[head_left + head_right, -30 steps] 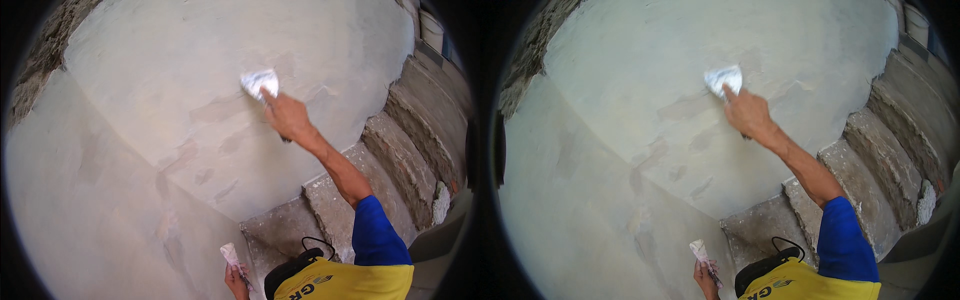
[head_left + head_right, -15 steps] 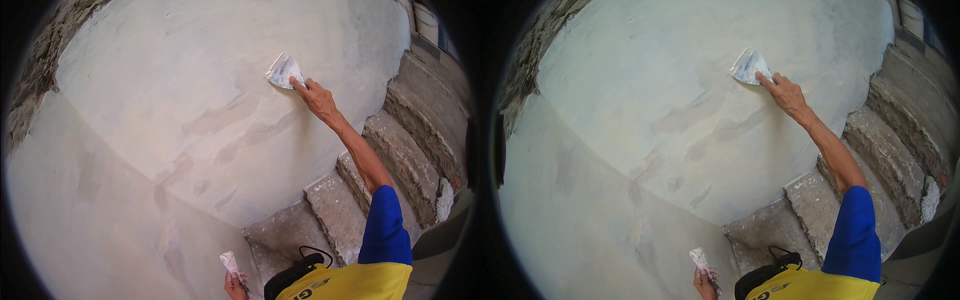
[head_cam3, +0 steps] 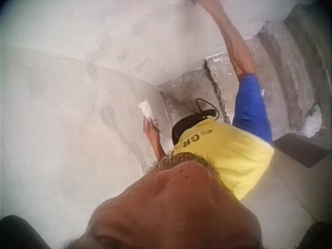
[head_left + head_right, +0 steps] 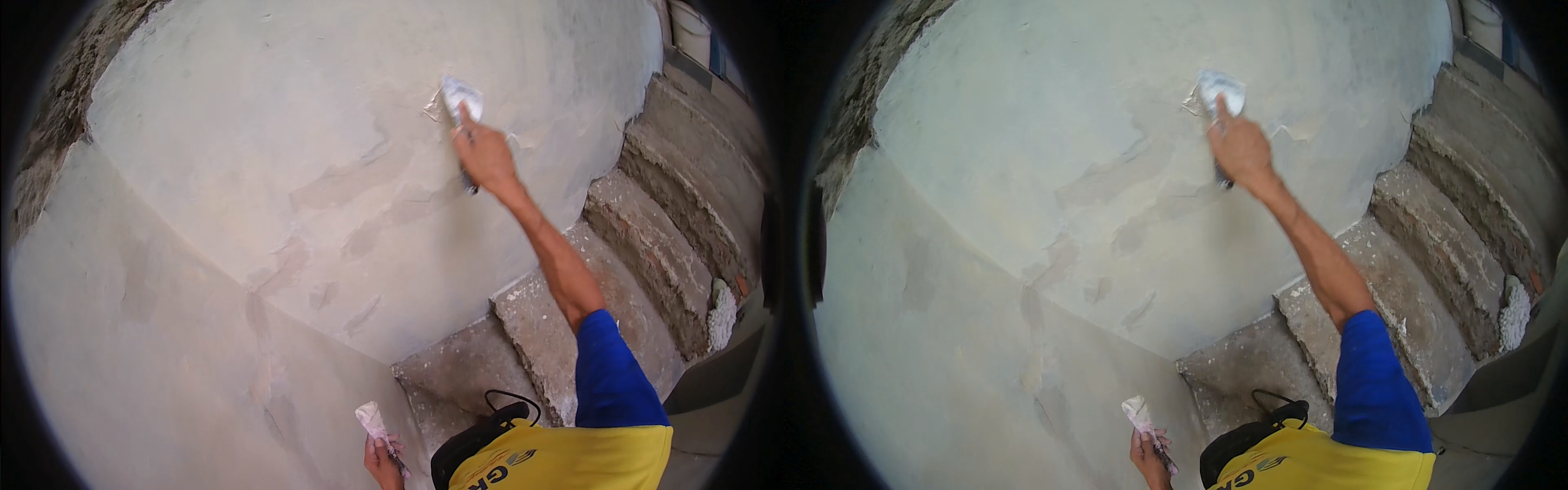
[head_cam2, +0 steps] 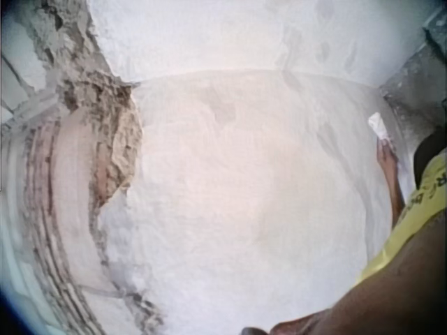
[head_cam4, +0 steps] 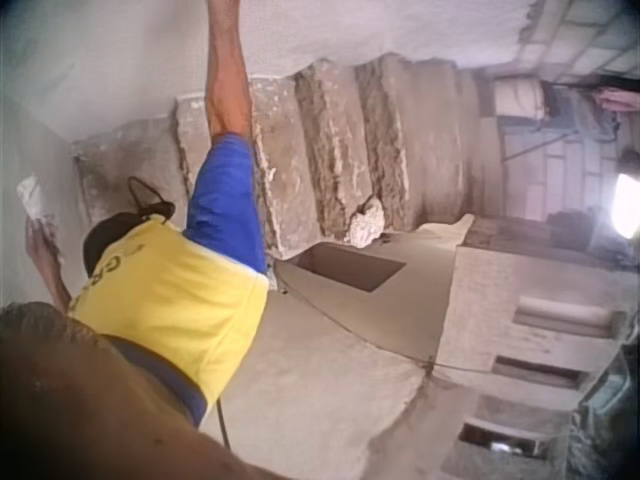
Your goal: The person applies white putty to a wall and a corner using two putty knives, taking the putty from a small plastic container and smoothing it over the surface.
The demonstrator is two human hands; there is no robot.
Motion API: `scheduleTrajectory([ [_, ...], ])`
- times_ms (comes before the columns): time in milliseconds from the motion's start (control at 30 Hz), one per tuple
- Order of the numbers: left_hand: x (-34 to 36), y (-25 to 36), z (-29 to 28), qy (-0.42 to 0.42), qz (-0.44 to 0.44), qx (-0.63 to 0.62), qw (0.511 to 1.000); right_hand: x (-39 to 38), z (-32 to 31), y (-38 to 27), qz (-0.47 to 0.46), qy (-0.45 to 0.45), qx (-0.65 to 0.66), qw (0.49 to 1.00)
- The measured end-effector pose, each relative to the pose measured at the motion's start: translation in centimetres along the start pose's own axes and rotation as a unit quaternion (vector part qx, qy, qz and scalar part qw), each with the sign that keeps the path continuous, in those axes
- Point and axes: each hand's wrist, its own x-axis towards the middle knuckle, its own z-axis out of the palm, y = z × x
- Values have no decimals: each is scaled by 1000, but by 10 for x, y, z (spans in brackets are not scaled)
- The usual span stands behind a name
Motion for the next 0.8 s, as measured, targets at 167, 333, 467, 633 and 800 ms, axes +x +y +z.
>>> scheduleTrajectory([
  [167, -13, -19, -17, 69, -69, -37, 995, -88, 46, -32, -57, -63, -6, 996],
  [333, -16, -13, -19, 79, -44, -27, 995, -87, 25, -6, -50, -63, 4, 997],
  [467, -21, -15, -15, 79, -57, -34, 995, -14, -19, -2, 35, 8, 100, 994],
  [633, -19, -12, -6, 55, -30, -30, 998, -63, 38, -2, -25, -81, -5, 996],
  [800, -12, -3, -10, 19, 0, -12, 1000, -106, 34, -11, -39, -148, 86, 984],
])
